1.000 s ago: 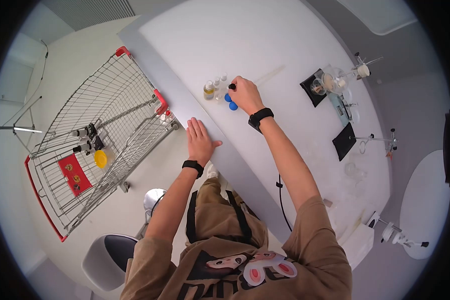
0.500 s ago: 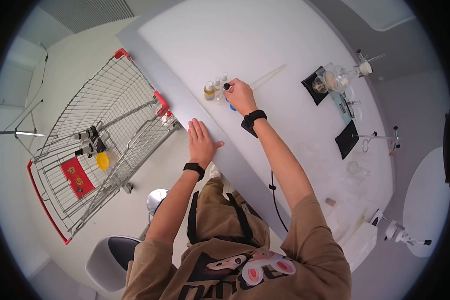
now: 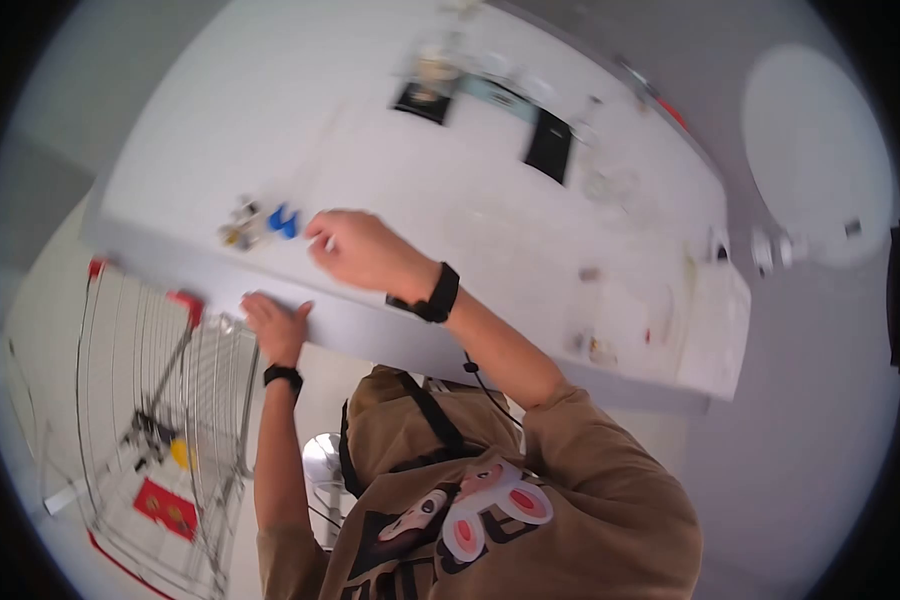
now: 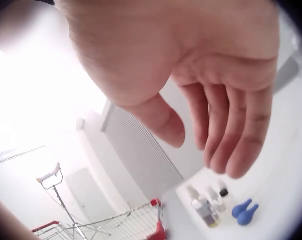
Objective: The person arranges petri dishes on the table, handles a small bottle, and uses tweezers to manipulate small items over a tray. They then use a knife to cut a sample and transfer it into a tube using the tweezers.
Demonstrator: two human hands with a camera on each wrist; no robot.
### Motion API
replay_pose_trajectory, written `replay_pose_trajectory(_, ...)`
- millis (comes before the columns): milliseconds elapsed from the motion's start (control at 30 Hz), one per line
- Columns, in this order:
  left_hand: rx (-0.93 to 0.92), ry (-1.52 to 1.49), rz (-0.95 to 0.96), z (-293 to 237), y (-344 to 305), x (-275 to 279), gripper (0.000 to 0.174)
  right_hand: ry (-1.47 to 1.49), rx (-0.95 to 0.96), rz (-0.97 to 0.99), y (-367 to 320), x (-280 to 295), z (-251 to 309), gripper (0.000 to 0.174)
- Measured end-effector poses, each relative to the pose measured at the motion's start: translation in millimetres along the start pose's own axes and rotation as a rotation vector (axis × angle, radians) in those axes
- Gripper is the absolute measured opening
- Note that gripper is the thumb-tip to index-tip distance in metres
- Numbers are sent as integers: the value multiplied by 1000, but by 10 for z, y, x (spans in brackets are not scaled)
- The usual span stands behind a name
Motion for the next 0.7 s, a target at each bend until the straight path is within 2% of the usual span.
replay_pose_trajectory(33,-5,-1,27,50,5,-41,118,-12,-21,31,-244,221,120,22)
replay_pose_trajectory(100,-21,104,141,153,56,-142,118,1,-7,-28,-707,533,166,22)
replay_pose_trajectory(200,44,6,308,162,167,20,122,-70,-77,-197,-1333,955,-54,23)
replay_pose_trajectory(400,123,-106,302,285,228,-7,124,-112,-417,-558,-2554,1940,-870,18)
replay_pose_trajectory(500,66,-68,225,365,246,-67,120,-204,-607,-712,-3068,2465,-1400,18)
replay_pose_trajectory(533,61,-59,218,300,231,-1,120,-194,-604,-718,-3173,2604,-1596,18)
replay_pose_trajectory(600,119,-36,324,105,256,147,111,-293,-730,-689,-3283,2840,-2013,19)
replay_pose_trajectory(700,108,9,309,117,193,-60,108,-346,-679,-610,-3152,2939,-2663,21)
Point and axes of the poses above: each hand's wrist, its own y-axis towards the middle knuckle, its own x-axis out of the back of the hand, z = x × y, the point moved 1 cm from there along y, towards the middle knuckle, and after that the axes turned 15 degrees about -x, right-handed, at the moved point
